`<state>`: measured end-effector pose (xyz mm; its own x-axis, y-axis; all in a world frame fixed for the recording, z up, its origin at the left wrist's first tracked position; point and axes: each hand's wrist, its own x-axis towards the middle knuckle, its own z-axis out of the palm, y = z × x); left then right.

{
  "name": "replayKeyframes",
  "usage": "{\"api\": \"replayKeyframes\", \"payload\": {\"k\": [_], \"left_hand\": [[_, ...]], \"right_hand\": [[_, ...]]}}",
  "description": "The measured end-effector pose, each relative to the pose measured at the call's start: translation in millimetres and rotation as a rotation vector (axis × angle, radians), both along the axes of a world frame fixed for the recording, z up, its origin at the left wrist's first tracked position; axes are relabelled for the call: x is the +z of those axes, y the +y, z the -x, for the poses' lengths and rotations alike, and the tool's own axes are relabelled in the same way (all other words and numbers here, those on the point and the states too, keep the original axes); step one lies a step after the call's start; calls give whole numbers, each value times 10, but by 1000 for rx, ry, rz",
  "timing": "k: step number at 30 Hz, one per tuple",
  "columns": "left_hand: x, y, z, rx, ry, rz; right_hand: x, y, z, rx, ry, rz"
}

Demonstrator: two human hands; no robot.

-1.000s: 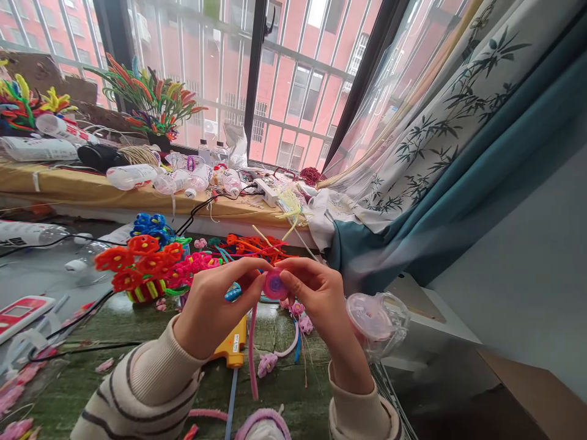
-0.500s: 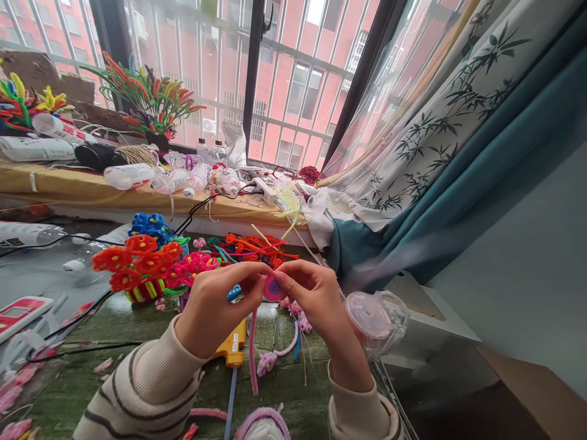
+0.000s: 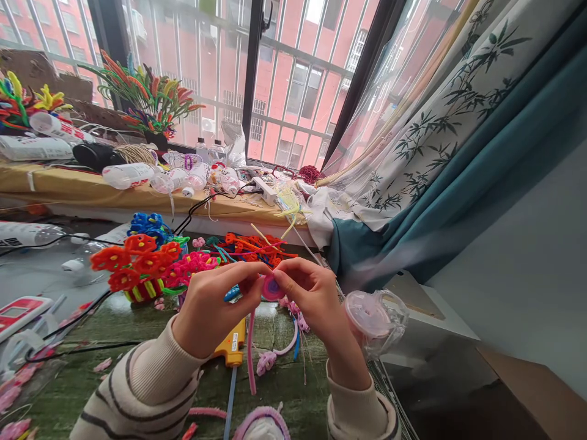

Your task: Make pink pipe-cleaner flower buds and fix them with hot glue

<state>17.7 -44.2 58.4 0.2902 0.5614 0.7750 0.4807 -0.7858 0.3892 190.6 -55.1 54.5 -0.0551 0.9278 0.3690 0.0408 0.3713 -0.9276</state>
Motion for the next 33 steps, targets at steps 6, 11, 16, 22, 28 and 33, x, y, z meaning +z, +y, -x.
{"api": "replayKeyframes", "payload": {"k": [6,11,16,22,28,33], "left_hand": [[12,10,12,16,35,-47],[16,7,25,5,44,-56],[30,11,31,-13,27,-25],[10,24,0,-67,-162,229],[-22,39,-22,-50,-265,261],[-18,68,-15,-65,-283,324]], "right_hand": [[-9,-3,33,-17,-3,-14],[-13,-1,42,-20,11,-9],[-5,1,58,-9,26,3],[2,10,32,-3,81,34],[-1,21,-64,35,0,32],[10,20,-42,-37,74,15]]}}
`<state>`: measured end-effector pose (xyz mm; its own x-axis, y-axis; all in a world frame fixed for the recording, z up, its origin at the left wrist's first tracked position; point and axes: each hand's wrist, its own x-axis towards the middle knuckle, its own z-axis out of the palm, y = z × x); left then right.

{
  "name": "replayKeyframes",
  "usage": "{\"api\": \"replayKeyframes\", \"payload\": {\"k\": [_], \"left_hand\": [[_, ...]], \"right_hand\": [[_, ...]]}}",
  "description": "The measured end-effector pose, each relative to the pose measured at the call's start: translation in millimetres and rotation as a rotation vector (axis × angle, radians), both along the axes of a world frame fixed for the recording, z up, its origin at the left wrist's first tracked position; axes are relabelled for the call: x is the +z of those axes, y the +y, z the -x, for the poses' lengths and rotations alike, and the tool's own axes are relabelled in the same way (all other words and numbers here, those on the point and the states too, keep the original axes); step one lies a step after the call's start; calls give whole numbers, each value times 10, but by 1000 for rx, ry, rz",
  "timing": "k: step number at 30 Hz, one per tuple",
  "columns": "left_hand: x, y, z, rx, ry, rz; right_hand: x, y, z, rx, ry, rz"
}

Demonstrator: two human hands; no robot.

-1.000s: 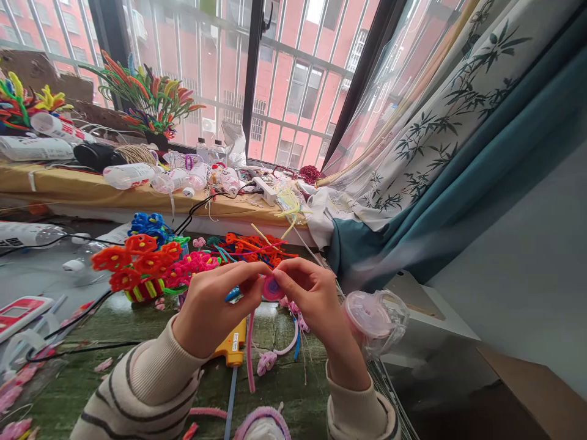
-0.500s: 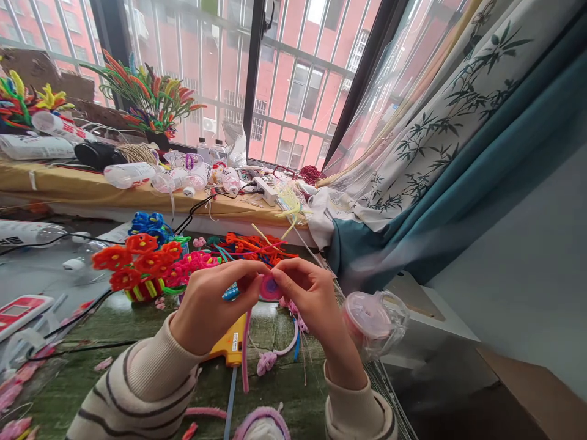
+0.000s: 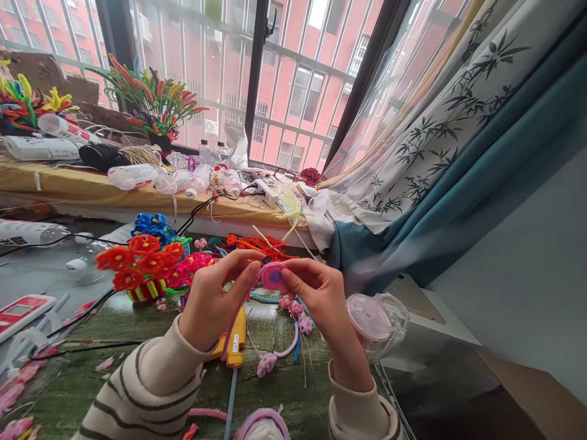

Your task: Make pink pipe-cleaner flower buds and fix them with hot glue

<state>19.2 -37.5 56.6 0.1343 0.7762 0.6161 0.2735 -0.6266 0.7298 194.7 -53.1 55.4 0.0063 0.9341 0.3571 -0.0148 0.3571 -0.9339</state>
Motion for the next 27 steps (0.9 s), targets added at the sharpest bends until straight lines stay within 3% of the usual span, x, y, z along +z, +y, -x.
{"api": "replayKeyframes", "payload": {"k": [5,10,15,27], "left_hand": [[0,19,1,-81,26,21],[-54,25,-20,-82,-144,151],[-62,5,-51,-15,-229,152],[-152,-30,-125,150,-137,3]], "right_hand": [[0,4,20,7,33,-52],[0,-14,65,-33,25,-78],[-17,-9,87,1,92,-24],[-28,48,68,72,185,85]]}}
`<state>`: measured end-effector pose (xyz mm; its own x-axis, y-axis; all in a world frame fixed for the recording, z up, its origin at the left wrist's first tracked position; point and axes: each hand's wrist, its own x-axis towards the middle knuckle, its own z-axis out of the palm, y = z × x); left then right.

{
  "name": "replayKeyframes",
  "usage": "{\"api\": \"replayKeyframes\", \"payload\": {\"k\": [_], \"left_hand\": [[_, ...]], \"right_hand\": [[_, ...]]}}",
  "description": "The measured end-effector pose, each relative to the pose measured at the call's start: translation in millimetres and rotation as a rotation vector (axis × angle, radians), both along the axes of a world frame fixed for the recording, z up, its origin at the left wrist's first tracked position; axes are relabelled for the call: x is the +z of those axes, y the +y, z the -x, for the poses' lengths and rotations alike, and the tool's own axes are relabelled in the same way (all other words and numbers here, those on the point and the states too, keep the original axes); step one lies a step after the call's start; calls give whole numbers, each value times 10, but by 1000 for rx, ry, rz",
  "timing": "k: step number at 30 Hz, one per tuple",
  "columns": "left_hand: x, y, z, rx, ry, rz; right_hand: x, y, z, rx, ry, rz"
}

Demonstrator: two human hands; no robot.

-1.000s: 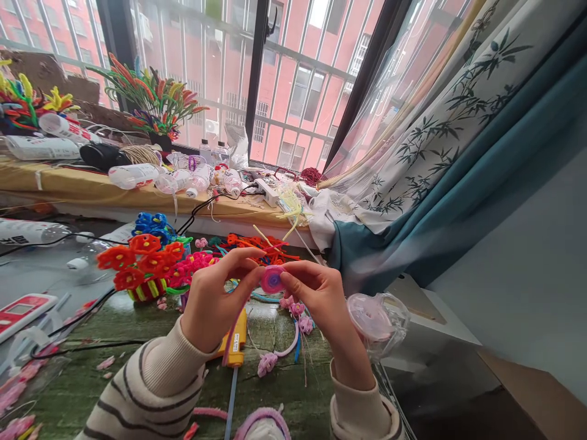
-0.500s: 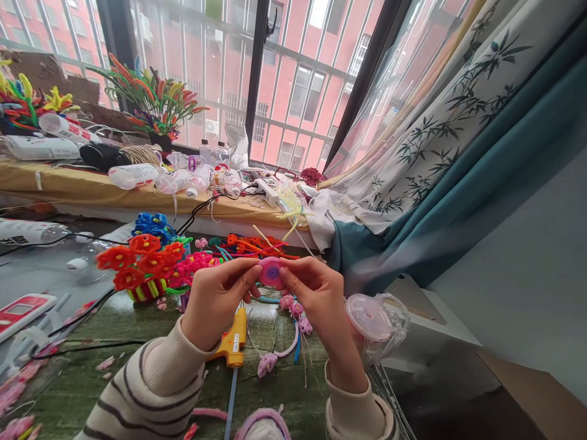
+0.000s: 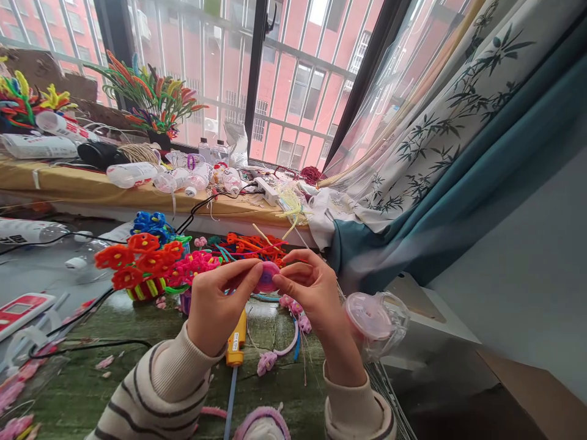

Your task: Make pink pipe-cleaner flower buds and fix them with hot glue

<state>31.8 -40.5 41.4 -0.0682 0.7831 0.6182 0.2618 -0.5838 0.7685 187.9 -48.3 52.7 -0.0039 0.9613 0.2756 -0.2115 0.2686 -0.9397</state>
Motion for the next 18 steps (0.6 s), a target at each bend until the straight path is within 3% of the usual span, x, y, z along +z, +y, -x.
{"api": "replayKeyframes", "payload": {"k": [8,18], "left_hand": [[62,-22,13,-12,258,-271],[65,40,60,-181,117,1]], "right_hand": [[-5,10,-89,110,-110,64],[-30,20,-186,95,-61,104]]}}
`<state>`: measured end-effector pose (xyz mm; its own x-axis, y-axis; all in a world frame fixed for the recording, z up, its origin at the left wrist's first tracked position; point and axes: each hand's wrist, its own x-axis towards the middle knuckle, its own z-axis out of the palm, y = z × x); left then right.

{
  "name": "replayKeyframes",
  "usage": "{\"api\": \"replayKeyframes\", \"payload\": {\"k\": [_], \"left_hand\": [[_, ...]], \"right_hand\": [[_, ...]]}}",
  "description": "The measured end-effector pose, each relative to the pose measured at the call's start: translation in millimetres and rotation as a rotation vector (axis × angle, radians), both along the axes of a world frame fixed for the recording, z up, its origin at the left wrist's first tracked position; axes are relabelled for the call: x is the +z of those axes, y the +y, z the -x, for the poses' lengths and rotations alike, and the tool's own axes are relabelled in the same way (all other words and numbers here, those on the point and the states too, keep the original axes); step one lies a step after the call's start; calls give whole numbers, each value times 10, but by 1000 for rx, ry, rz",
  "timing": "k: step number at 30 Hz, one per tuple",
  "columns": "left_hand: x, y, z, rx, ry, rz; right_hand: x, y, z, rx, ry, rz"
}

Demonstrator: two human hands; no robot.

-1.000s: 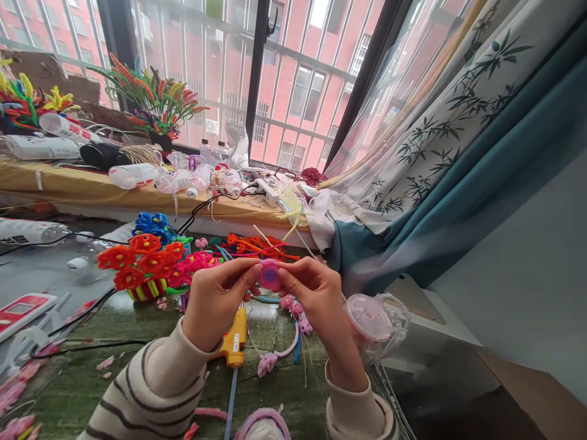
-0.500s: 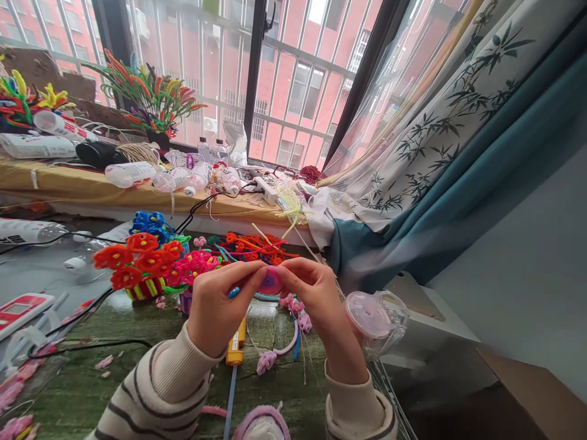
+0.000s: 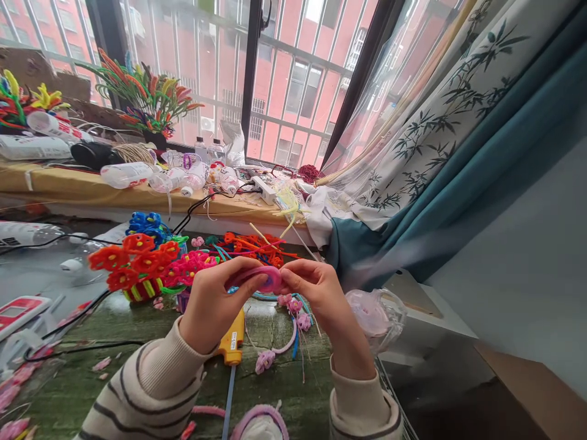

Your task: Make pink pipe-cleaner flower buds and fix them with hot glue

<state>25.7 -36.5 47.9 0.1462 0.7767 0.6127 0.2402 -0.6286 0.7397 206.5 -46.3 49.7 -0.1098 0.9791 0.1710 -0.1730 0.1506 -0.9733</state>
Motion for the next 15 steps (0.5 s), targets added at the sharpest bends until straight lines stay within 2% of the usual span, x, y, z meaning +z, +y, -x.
{"api": "replayKeyframes", "payload": {"k": [6,15], "left_hand": [[6,-6,3,-29,-138,139],[46,-15,50,-4,-48,131]], "right_hand": [[15,-12,4,55,-57,-20],[30,-50,80,-8,-187,-125]]}}
